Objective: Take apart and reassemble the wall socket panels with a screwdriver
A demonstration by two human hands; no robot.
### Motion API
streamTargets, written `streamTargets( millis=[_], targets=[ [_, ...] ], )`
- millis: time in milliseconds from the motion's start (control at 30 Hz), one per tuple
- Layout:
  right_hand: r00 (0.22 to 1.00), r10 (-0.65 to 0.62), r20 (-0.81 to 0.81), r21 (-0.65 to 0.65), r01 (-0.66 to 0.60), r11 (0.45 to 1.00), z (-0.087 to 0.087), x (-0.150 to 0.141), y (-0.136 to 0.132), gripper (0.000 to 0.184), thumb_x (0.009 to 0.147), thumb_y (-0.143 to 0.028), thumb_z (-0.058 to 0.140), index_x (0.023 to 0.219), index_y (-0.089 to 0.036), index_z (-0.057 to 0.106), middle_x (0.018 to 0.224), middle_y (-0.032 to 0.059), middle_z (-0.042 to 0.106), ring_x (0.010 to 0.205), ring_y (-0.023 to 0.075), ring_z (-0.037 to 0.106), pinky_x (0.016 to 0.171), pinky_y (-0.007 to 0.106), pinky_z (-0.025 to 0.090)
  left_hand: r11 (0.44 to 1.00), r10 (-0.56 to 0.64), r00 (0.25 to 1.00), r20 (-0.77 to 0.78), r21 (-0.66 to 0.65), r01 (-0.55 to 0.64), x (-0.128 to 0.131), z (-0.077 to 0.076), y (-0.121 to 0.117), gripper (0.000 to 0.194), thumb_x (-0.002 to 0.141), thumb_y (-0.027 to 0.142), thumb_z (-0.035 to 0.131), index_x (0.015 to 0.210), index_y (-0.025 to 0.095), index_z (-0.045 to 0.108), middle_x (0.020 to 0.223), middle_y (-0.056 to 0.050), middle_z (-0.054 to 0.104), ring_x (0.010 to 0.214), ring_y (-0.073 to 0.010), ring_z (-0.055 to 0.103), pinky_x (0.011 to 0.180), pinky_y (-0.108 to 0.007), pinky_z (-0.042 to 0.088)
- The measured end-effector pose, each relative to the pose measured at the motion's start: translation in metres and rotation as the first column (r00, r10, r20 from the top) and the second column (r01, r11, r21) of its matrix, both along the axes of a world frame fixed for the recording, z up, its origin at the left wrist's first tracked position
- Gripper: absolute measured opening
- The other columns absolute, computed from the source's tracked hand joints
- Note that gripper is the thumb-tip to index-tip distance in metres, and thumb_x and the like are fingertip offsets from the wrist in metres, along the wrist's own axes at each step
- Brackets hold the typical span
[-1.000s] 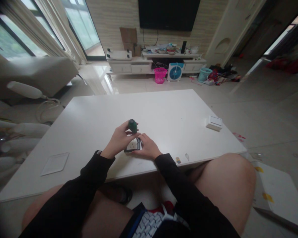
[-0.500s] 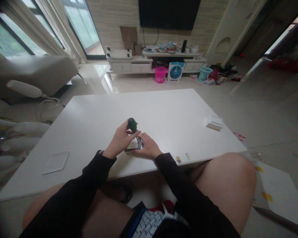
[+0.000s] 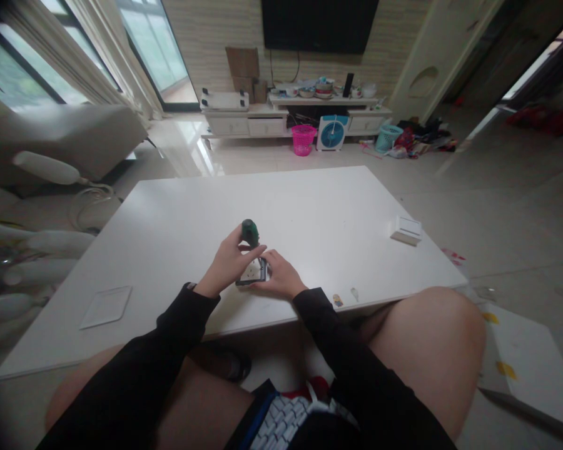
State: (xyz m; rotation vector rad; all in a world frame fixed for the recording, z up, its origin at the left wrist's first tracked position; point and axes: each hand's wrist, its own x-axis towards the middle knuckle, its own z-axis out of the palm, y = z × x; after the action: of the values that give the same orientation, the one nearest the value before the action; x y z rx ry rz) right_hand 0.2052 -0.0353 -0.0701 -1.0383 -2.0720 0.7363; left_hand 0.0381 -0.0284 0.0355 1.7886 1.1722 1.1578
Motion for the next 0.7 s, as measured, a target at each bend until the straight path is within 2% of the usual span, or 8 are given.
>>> streamTargets(
  millis=[133,267,400,500,600,700],
  targets=[
    [1.000,-0.003,-0.006,0.000,0.003,1.000,-0.001,-0.001,0.000,0.090,0.074,-0.058,0.087,0.148,-0.027,0.049,0.131,0.0110,0.061,0.120,0.0329,0.060,0.104,0.050,0.051,0.999,-0.034,0.999,0.009,-0.010,0.034,-0.001,0.001,0.001,0.019,0.082,0.025,0.074,0.094,0.018,0.061,0.096,-0.004,0.062,0.087,-0.0175,0.065,0.075,-0.034,0.063],
    [1.000,-0.008,-0.008,0.016,0.008,1.000,-0.004,0.001,0.001,0.079,0.074,-0.058,0.087,0.138,-0.026,0.055,0.124,0.0092,0.061,0.115,0.0302,0.062,0.101,0.047,0.052,0.996,-0.065,0.998,0.018,-0.059,0.066,-0.005,0.010,0.000,0.024,0.080,0.018,0.072,0.101,0.019,0.060,0.096,-0.003,0.067,0.093,-0.0183,0.068,0.086,-0.037,0.063],
    [1.000,-0.010,0.004,0.024,0.010,1.000,-0.008,0.002,0.002,0.072,0.073,-0.059,0.087,0.131,-0.027,0.059,0.119,0.0075,0.061,0.113,0.0285,0.062,0.100,0.045,0.053,0.996,-0.043,0.998,0.055,-0.077,0.048,-0.006,0.010,0.001,0.030,0.081,0.014,0.064,0.109,0.019,0.055,0.104,-0.006,0.070,0.100,-0.0204,0.071,0.080,-0.034,0.063],
    [1.000,-0.012,0.007,0.015,0.012,1.000,-0.008,0.002,0.003,0.078,0.072,-0.058,0.088,0.136,-0.027,0.057,0.123,0.0085,0.061,0.116,0.0298,0.061,0.103,0.047,0.052,0.997,-0.004,0.999,0.046,-0.075,0.007,-0.004,0.005,0.002,0.031,0.081,0.020,0.069,0.108,0.019,0.054,0.100,-0.006,0.069,0.095,-0.0204,0.070,0.074,-0.031,0.062],
    [1.000,-0.003,0.009,-0.006,0.003,1.000,-0.006,0.001,0.003,0.087,0.073,-0.058,0.088,0.146,-0.029,0.051,0.130,0.0101,0.061,0.123,0.0320,0.059,0.106,0.050,0.050,0.999,0.035,0.999,0.015,-0.022,-0.035,-0.002,0.002,0.002,0.029,0.080,0.030,0.077,0.099,0.019,0.057,0.094,-0.004,0.067,0.088,-0.0188,0.067,0.070,-0.030,0.061],
    [1.000,0.013,-0.008,-0.005,-0.013,1.000,-0.003,0.001,0.002,0.093,0.074,-0.057,0.088,0.152,-0.029,0.046,0.136,0.0111,0.059,0.130,0.0334,0.056,0.112,0.051,0.046,1.000,0.004,1.000,0.011,-0.020,-0.004,-0.001,0.004,0.000,0.027,0.078,0.031,0.079,0.092,0.019,0.059,0.090,-0.003,0.064,0.086,-0.0177,0.066,0.068,-0.028,0.061]
  ],
)
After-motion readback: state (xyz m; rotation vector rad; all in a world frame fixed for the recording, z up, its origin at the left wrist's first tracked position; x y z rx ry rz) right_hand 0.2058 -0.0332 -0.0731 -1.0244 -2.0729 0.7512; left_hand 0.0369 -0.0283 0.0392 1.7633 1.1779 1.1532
